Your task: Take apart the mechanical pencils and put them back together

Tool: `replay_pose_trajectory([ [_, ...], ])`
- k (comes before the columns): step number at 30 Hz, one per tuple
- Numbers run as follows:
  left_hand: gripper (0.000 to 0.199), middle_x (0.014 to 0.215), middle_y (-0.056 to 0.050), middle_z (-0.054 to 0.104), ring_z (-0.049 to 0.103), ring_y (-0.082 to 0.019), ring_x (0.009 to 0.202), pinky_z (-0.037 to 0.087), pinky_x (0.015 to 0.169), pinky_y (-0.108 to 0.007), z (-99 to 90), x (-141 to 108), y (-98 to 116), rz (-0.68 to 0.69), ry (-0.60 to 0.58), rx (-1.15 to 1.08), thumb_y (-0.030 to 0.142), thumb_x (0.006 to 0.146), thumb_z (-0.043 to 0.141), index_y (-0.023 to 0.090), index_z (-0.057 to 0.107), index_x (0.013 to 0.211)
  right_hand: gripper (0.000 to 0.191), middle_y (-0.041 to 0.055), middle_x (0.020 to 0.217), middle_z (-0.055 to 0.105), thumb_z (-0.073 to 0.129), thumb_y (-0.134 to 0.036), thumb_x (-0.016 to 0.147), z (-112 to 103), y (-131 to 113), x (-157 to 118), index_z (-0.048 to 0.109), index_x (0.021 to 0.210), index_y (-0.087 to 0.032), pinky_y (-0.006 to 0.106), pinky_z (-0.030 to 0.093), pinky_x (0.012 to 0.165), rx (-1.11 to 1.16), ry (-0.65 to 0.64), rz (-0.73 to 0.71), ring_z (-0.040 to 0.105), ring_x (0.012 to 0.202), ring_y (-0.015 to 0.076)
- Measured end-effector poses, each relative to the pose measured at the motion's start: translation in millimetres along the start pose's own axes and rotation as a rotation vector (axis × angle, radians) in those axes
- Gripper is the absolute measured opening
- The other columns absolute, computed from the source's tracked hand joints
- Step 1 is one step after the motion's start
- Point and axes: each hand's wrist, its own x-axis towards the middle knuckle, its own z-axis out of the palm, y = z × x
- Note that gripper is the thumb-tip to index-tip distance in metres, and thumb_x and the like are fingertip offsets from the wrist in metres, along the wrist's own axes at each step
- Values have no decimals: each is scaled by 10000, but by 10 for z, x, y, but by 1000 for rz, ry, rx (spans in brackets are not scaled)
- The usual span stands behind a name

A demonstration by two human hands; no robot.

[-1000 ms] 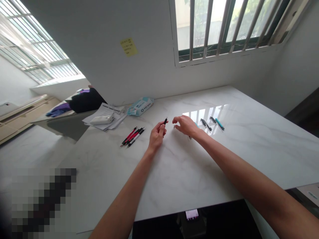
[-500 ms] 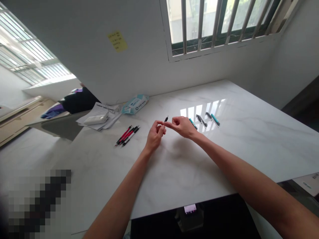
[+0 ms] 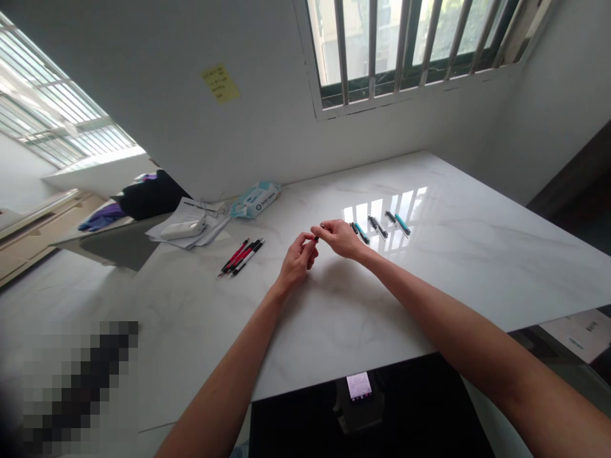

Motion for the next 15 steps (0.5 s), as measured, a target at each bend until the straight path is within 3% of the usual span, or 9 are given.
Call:
replay_pose_trajectory([
  [4, 397, 608, 94, 424, 264, -64, 432, 186, 428, -217, 37, -28, 69, -51, 7, -61, 613, 919, 609, 234, 499, 959, 518, -66, 590, 314, 616, -600, 900, 6, -46, -12, 363, 636, -233, 282, 234, 534, 24, -8, -25, 284, 572, 111],
  [15, 384, 587, 86, 385, 271, -65, 453, 211, 442, -203, 15, -36, 60, -41, 109, -21, 571, 943, 564, 215, 477, 829, 217, -27, 729, 574, 603, -406, 899, 28, -72, -54, 594, 810, -209, 272, 365, 595, 22, 10, -69, 467, 635, 126],
])
